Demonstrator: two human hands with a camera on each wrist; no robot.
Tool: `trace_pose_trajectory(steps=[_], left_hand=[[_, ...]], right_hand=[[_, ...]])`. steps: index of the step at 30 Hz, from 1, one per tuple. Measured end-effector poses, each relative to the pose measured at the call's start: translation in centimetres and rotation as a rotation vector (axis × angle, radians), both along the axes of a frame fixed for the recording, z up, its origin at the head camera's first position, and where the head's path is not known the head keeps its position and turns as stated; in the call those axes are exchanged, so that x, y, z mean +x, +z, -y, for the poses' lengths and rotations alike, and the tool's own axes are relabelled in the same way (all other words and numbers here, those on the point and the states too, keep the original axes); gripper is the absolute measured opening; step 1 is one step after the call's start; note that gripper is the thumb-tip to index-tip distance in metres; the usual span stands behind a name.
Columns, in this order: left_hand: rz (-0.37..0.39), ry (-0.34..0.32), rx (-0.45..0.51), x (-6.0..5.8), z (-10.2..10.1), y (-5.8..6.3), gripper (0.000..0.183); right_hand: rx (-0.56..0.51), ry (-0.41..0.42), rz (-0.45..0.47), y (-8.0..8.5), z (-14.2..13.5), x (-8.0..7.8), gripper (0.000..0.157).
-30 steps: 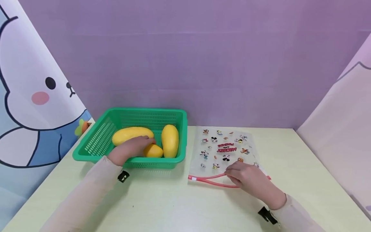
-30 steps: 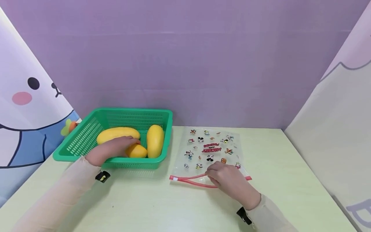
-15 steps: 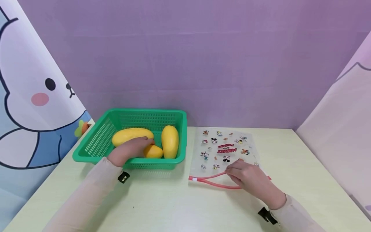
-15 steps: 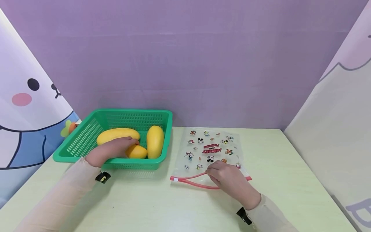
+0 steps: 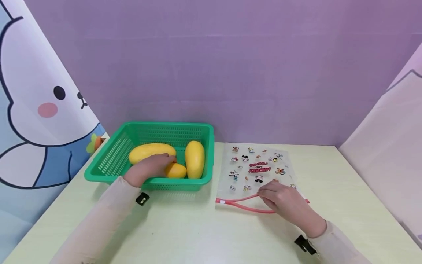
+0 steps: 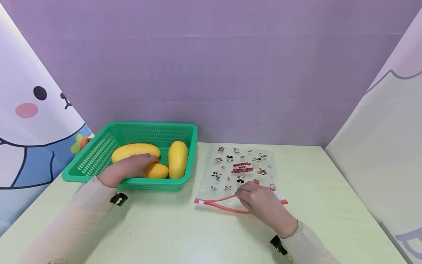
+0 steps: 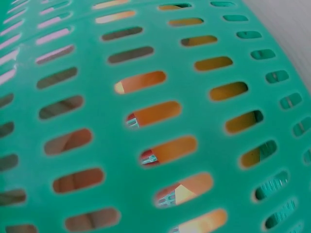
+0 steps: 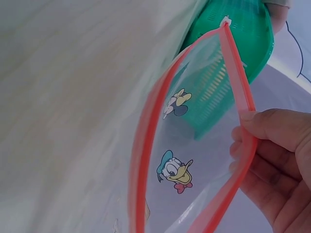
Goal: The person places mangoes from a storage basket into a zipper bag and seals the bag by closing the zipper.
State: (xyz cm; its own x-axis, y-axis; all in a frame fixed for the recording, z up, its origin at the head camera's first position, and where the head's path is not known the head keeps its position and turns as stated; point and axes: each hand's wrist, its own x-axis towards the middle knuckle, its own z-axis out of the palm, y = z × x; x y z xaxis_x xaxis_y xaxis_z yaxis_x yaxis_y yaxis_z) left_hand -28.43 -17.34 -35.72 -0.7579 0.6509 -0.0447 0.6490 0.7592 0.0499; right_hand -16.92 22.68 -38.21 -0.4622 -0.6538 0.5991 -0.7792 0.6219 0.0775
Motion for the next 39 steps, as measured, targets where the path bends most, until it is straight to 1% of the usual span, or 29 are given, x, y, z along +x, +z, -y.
trace_pose_trajectory(steps=[1, 6, 11, 16, 19, 25, 31, 39], left_hand=[[0.002, -0.003, -0.002, 0.0, 0.0, 0.0, 0.034], [0.025, 0.006, -0.001, -0.1, -0.1, 0.1, 0.035], [0.032, 0.025, 0.002, -0.1, -0.1, 0.3, 0.039], [0.064, 0.069, 0.022, 0.0, -0.2, 0.6, 0.042], [0.081, 0.085, 0.042, 0.1, -0.2, 0.9, 0.043], [0.111, 0.130, 0.071, 0.2, 0.1, 1.2, 0.052], [0.116, 0.146, 0.089, 0.2, 0.6, 1.4, 0.057], [0.118, 0.157, 0.109, 0.4, 0.9, 2.1, 0.056]], right_hand=[[-0.002, -0.002, 0.002, 0.0, 0.0, 0.0, 0.024], [-0.001, -0.007, 0.011, 0.0, 0.0, 0.1, 0.025], [0.007, -0.027, 0.008, 0.0, 0.0, 0.1, 0.025], [0.021, -0.037, 0.014, 0.1, 0.2, 0.2, 0.026], [0.023, -0.041, 0.019, 0.1, 0.2, 0.2, 0.026], [0.025, -0.040, 0.026, 0.0, 0.2, 0.2, 0.027], [0.024, -0.036, 0.018, 0.2, 0.2, 0.1, 0.027], [0.022, -0.037, 0.017, 0.1, 0.2, 0.1, 0.027]])
